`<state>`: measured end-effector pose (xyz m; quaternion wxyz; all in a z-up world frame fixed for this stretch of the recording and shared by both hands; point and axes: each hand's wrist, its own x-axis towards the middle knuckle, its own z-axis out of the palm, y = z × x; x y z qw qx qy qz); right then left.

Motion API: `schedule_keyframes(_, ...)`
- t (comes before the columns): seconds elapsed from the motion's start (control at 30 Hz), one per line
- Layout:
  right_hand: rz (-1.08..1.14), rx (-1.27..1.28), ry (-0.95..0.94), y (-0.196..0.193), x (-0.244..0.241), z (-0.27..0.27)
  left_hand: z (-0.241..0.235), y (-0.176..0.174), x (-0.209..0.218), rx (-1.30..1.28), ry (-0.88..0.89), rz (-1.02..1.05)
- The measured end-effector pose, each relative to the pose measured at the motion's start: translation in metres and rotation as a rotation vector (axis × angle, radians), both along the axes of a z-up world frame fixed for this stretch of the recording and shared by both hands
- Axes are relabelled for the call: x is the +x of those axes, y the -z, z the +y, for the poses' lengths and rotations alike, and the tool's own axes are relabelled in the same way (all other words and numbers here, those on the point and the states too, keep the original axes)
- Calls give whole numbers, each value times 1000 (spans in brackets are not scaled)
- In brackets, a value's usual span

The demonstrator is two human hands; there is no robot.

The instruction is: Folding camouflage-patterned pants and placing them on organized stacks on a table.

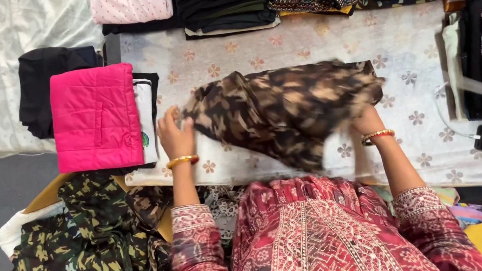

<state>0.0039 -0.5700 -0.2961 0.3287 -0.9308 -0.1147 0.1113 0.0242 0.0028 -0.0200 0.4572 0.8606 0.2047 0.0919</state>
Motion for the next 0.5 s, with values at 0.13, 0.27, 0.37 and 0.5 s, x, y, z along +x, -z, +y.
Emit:
schedule_keyframes(0.13,330,333,492,-87,1,72,-37,36,-18,251,162,233)
schedule_keyframes(0.27,287,418,529,-88,-2,91,-101,73,-24,329,549,164)
schedule_keyframes(0.37,254,716,618,-99,-1,107,-148,90,-16,432,770,92)
schedule_keyframes(0.5,333,748,802,-91,5,116,-199,78,7,488,955,21)
